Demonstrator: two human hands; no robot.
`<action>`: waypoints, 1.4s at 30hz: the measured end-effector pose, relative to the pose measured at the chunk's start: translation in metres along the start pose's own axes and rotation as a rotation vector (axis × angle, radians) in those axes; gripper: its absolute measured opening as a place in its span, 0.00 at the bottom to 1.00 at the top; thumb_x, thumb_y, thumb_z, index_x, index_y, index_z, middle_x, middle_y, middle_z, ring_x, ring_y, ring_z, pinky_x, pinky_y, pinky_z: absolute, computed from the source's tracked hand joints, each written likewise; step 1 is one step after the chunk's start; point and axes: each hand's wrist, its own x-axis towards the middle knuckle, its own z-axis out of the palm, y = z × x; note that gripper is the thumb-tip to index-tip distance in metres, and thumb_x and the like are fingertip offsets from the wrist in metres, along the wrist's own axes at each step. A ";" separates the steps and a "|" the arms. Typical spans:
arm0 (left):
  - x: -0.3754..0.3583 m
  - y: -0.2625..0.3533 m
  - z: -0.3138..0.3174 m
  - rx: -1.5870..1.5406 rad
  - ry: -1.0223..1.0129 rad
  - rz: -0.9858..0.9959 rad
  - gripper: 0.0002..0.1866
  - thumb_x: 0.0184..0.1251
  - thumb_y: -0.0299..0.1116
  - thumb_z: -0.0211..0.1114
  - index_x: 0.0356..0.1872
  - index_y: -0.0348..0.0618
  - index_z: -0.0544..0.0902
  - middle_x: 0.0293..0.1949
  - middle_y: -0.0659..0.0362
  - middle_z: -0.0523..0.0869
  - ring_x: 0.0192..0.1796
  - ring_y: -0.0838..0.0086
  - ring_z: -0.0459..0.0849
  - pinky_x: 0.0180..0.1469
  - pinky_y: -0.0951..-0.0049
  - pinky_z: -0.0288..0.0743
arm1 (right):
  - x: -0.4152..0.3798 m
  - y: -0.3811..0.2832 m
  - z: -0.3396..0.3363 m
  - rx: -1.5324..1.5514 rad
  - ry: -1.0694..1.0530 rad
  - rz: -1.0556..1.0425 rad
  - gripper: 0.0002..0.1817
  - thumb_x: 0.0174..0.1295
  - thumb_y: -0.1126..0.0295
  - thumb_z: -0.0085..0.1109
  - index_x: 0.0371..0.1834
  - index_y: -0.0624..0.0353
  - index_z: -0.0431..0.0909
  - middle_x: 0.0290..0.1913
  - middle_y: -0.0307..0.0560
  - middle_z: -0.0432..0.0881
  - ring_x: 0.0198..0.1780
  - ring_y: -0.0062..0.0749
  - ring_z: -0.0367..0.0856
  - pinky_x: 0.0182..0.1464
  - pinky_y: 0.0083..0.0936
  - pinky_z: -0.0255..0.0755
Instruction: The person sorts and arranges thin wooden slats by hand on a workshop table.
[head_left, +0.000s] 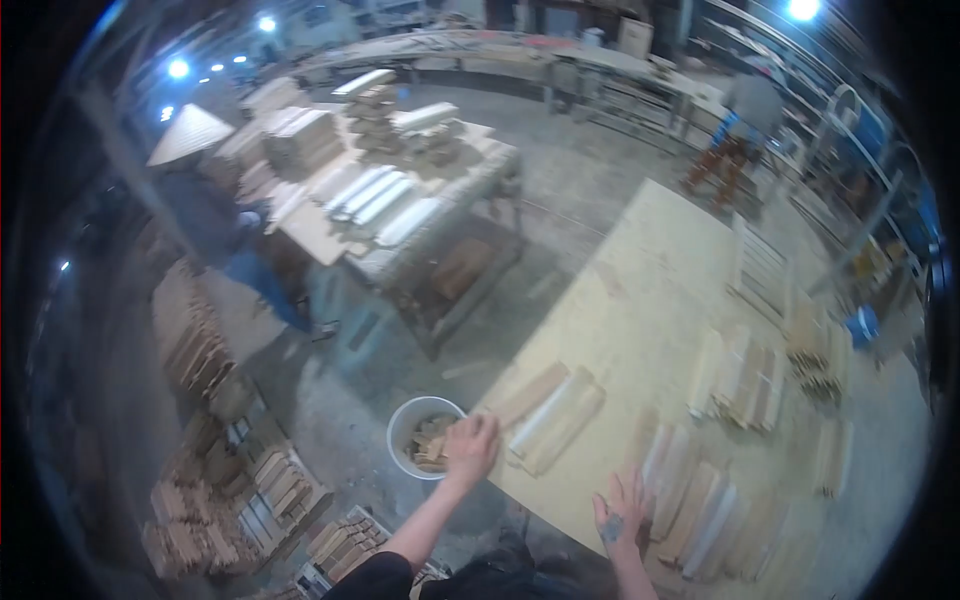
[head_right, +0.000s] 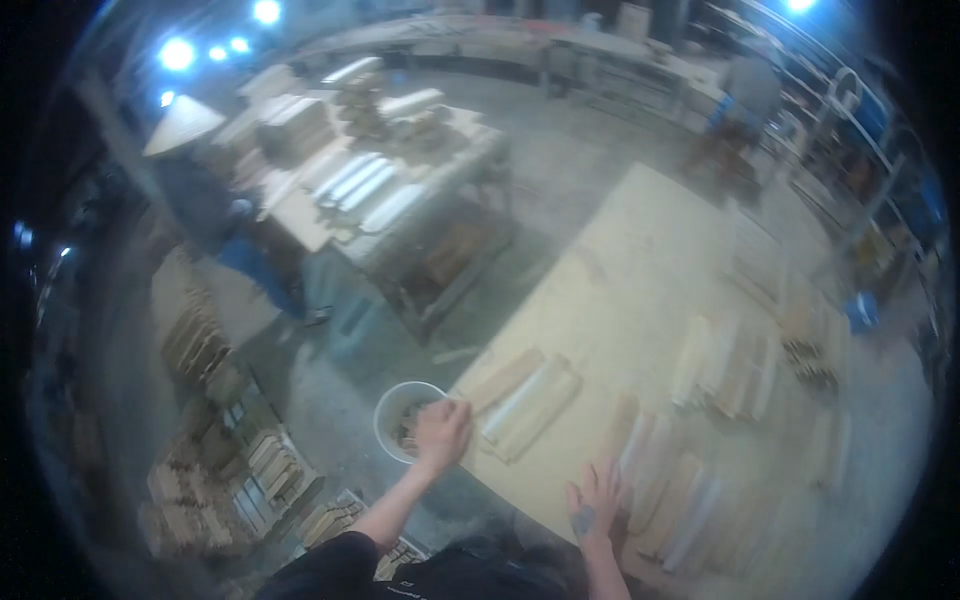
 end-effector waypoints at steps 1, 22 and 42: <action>0.002 0.001 0.003 0.001 0.004 -0.020 0.19 0.62 0.33 0.67 0.55 0.48 0.81 0.41 0.53 0.78 0.46 0.55 0.80 0.45 0.54 0.71 | 0.003 -0.004 0.005 0.038 0.018 -0.006 0.32 0.60 0.55 0.67 0.68 0.55 0.77 0.78 0.63 0.63 0.80 0.58 0.56 0.77 0.66 0.46; 0.012 0.068 0.036 -0.182 -0.192 -0.123 0.27 0.62 0.40 0.71 0.60 0.42 0.75 0.50 0.46 0.77 0.53 0.50 0.79 0.52 0.53 0.72 | 0.028 -0.037 0.015 0.065 -0.159 -0.396 0.31 0.58 0.58 0.66 0.65 0.59 0.79 0.73 0.55 0.72 0.78 0.53 0.62 0.78 0.70 0.41; 0.003 0.095 0.063 -0.532 -0.351 -0.489 0.16 0.60 0.35 0.68 0.47 0.38 0.79 0.47 0.44 0.81 0.48 0.46 0.84 0.52 0.46 0.76 | 0.036 -0.061 0.014 1.581 -0.282 0.684 0.30 0.76 0.62 0.56 0.77 0.63 0.63 0.62 0.54 0.79 0.57 0.36 0.80 0.58 0.33 0.75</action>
